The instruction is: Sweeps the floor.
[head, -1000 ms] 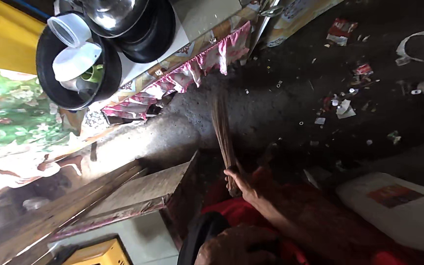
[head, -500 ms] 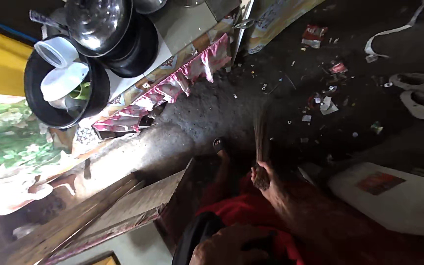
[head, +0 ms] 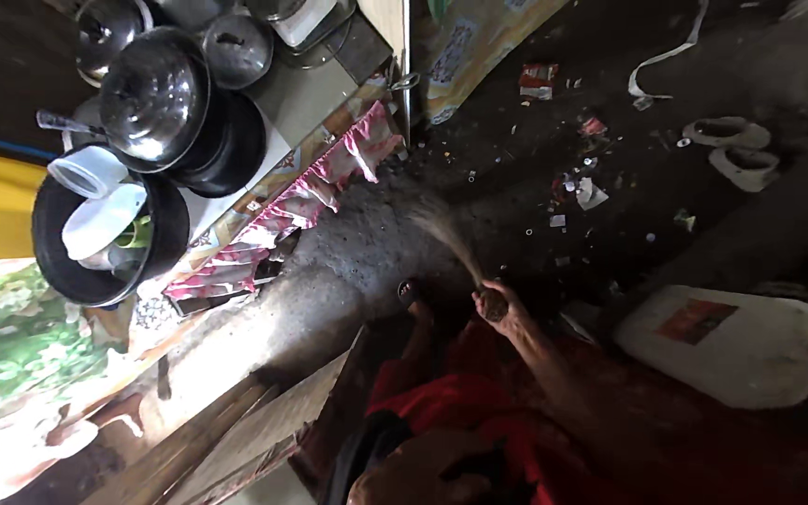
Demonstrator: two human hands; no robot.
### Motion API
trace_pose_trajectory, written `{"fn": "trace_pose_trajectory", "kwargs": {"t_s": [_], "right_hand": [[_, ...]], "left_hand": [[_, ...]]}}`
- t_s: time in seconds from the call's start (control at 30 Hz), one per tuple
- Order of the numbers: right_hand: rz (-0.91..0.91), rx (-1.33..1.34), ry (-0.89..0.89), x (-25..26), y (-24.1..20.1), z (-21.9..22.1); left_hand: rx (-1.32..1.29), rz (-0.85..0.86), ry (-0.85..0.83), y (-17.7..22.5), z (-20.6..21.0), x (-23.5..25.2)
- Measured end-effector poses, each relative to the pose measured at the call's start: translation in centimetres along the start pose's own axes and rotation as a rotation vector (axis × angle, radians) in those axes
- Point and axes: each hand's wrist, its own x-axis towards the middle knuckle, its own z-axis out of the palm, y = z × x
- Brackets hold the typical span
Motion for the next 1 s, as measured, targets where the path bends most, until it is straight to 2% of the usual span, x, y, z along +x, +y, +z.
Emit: {"fn": "trace_pose_trajectory", "kwargs": {"t_s": [0.07,0.13,0.23,0.3,0.37,0.47,0.57,0.63,0.73,0.8,0.9,0.97,1.0], "right_hand": [[-0.101,-0.046,0.023,-0.8,-0.1,-1.3],[-0.12,-0.133,0.005,-4.0,0.8,-1.8],[-0.059,-0.184,-0.022,-9.5,2.4,-2.4],[0.021,-0.231,-0.068,-11.1,2.2,-2.7],[0.053,-0.299,-0.091,-9.8,1.0,-3.5],[0.064,-0.453,-0.028,-4.3,-3.9,-4.1],[-0.013,-0.486,0.031,-0.3,-7.7,-4.6],[-0.056,-0.52,-0.018,-1.4,-8.6,-5.4],[-0.013,-0.545,-0.095,-5.8,-9.0,-5.9],[0.043,-0.592,-0.195,-7.0,-10.1,-6.2],[0.099,-0.54,-0.253,-4.4,-13.4,-6.5],[0.125,-0.425,-0.245,-1.7,-17.6,-7.4],[0.109,-0.348,-0.22,-0.6,-20.2,-8.1]], "left_hand": [[-0.001,-0.039,-0.012,0.4,-0.3,0.1],[0.009,-0.044,-0.046,0.8,-0.7,0.7],[0.029,0.011,-0.126,1.2,-0.8,2.4],[0.038,0.039,-0.163,2.2,-1.3,4.0],[0.054,0.019,-0.169,3.4,-1.6,5.3],[0.07,-0.051,-0.163,5.3,-2.3,7.5],[0.092,-0.099,-0.146,7.1,-3.2,9.7],[0.105,-0.126,-0.167,8.7,-3.9,11.6],[0.076,-0.147,-0.214,11.3,-4.5,15.3],[0.043,-0.139,-0.211,13.0,-4.8,17.6],[0.047,-0.196,-0.132,15.4,-5.8,20.3],[0.095,-0.236,0.047,16.0,-7.9,20.7],[0.137,-0.244,0.201,16.1,-9.6,20.5]]}}
